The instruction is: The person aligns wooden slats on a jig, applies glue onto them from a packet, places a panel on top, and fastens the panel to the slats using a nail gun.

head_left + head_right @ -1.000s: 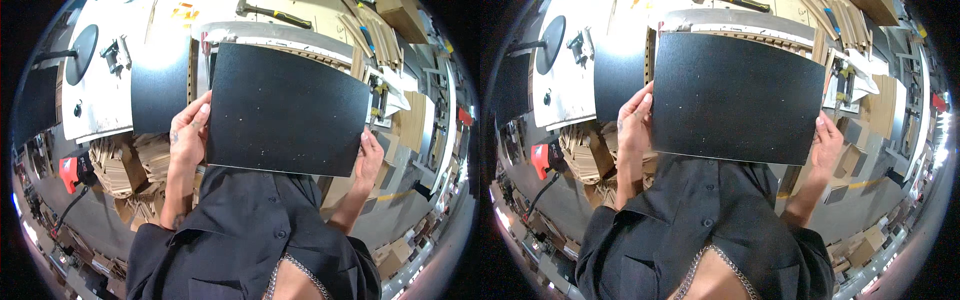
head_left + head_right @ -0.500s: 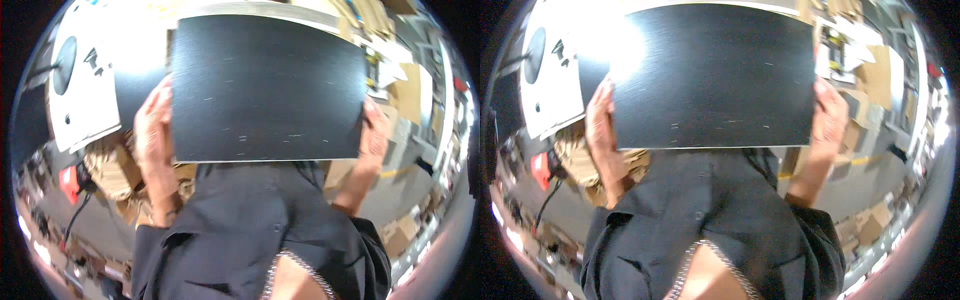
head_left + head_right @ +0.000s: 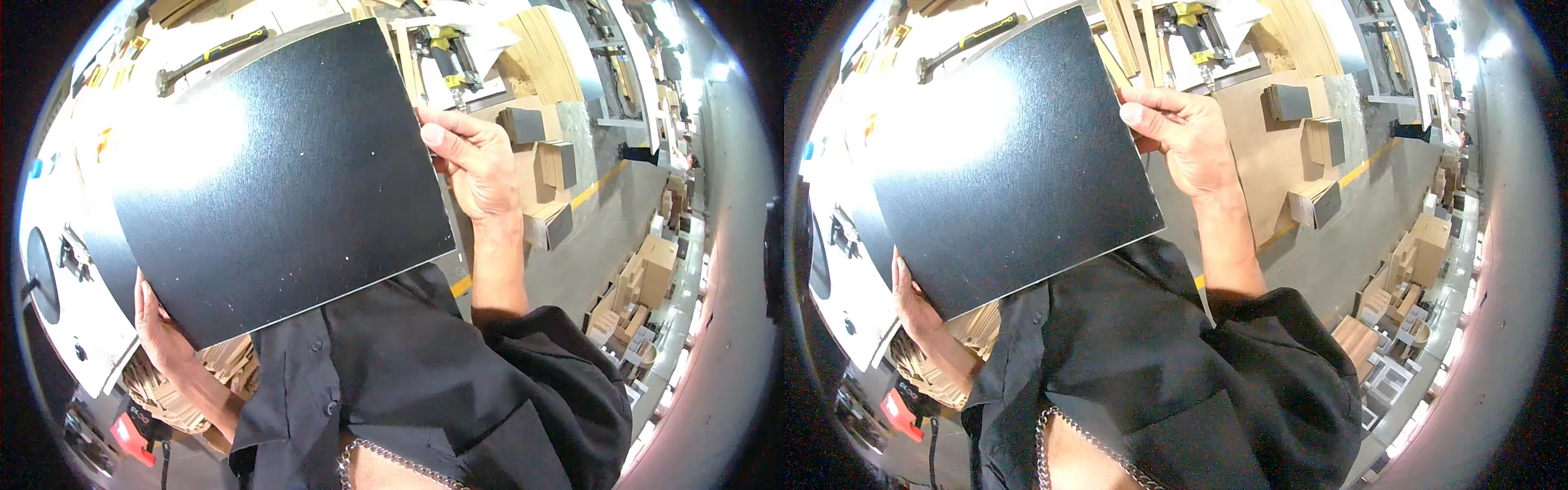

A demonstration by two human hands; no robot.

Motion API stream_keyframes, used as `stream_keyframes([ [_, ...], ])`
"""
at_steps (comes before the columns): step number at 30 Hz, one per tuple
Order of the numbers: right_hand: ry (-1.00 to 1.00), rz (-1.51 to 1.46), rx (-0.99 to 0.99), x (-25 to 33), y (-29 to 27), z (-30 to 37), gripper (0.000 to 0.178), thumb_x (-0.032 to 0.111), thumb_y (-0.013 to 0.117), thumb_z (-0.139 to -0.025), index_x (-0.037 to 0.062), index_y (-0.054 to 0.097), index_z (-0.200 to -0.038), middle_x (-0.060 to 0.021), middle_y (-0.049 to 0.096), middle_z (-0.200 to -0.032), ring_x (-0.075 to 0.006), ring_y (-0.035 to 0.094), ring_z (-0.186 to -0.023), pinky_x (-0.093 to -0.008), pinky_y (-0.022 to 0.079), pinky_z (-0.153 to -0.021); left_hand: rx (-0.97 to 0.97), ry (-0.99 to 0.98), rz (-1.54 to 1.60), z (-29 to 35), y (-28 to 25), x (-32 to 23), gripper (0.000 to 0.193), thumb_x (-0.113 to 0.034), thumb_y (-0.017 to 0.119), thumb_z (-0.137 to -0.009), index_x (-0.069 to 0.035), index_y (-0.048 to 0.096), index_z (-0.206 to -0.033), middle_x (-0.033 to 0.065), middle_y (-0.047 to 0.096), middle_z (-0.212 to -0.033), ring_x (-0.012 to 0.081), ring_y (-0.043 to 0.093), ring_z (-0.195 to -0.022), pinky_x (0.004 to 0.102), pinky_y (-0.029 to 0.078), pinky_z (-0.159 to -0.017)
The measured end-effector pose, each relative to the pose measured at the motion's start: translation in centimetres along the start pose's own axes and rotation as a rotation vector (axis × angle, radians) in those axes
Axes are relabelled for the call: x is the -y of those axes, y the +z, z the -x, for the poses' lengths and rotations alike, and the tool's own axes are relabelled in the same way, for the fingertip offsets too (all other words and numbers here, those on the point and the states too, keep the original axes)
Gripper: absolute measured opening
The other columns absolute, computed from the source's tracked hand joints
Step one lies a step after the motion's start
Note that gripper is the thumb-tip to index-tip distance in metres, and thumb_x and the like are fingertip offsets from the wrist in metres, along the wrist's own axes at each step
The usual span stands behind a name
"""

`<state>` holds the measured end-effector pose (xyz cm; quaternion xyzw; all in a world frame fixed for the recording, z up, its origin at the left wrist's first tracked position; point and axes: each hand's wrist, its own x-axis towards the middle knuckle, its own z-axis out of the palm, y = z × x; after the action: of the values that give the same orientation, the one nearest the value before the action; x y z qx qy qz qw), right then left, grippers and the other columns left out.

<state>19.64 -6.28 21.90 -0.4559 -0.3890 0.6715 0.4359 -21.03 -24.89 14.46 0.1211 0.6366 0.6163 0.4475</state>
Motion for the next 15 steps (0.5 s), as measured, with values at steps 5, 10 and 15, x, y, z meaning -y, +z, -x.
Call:
stream_keyframes([
  [5,0.012,0.0,0.006,1.0,-0.2,-0.3,0.027,0.008,0.073,-0.088,-0.0024,0.07,-0.114,-0.0095,0.074,-0.096,-0.0132,0.07,-0.079,-0.0255,0.059,-0.066,0.078,-0.003,0.053,-0.3,1.1,0.6,0.041,-0.012,0.056,-0.1,0.005,0.053,-0.137,0.011,0.066,-0.123,0.016,0.063,-0.109,0.0277,0.049,-0.097],
  [10,0.068,-0.032,0.014,1.8,-0.5,-0.3,0.031,0.001,0.073,-0.086,-0.0027,0.069,-0.117,-0.0117,0.073,-0.105,-0.0156,0.07,-0.086,-0.0273,0.059,-0.072,0.074,-0.001,0.038,-0.4,1.8,1.1,0.042,-0.012,0.055,-0.1,0.005,0.052,-0.137,0.0104,0.065,-0.124,0.0157,0.063,-0.109,0.0273,0.048,-0.098],
  [15,0.042,0.035,0.445,3.5,-0.7,0.8,0.091,-0.006,0.079,-0.076,0.0006,0.028,-0.151,-0.0172,0.059,-0.133,-0.019,0.064,-0.101,-0.0308,0.055,-0.085,0.056,0.029,0.029,-0.9,0.5,1.2,0.043,-0.013,0.056,-0.099,0.005,0.051,-0.138,0.0097,0.066,-0.123,0.0143,0.063,-0.108,0.0269,0.048,-0.096],
])
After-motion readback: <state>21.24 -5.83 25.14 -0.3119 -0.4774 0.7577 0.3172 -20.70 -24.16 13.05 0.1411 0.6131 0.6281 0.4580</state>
